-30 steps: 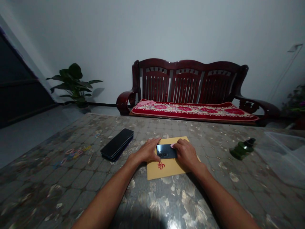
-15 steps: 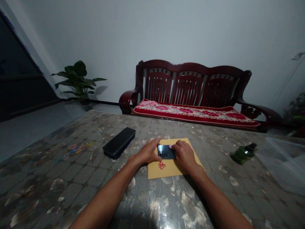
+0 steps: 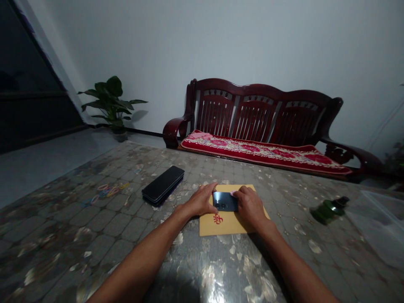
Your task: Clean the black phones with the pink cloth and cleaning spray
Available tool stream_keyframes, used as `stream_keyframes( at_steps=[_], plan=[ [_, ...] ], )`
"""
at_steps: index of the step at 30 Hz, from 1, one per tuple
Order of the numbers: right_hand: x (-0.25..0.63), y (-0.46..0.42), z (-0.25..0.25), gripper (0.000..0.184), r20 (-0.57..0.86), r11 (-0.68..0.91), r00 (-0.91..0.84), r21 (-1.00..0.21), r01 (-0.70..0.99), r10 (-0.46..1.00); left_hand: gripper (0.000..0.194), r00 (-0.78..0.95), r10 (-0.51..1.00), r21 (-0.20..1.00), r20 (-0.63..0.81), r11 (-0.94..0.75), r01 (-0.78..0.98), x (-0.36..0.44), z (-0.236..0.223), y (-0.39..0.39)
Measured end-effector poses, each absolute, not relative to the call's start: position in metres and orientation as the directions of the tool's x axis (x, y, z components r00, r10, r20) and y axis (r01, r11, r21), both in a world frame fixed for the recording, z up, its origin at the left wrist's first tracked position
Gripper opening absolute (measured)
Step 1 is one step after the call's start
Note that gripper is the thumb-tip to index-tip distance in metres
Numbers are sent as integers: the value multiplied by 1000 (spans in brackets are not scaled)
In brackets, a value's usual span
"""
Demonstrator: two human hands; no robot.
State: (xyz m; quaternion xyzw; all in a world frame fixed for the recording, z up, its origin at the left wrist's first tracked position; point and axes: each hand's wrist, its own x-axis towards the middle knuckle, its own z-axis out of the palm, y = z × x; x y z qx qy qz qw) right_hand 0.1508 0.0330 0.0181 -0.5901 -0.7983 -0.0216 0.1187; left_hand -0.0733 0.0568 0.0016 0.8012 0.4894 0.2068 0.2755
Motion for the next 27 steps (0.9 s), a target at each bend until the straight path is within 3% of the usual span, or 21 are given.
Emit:
stream_keyframes(
  at_steps=[11,20,27],
  plan=[
    [107,43,23,31,186,501,-474,-141,854,861,114,458,885,668,82,-390,634,-73,-5,60],
    [121,45,30,28,133,429,-417,-70,901,899,117,461,886,648,46,-378,661,-73,5,60],
    [110,47,19,29,207,531,-504,-102,841,839,116,464,884,652,56,-384,653,-72,2,60]
  ],
)
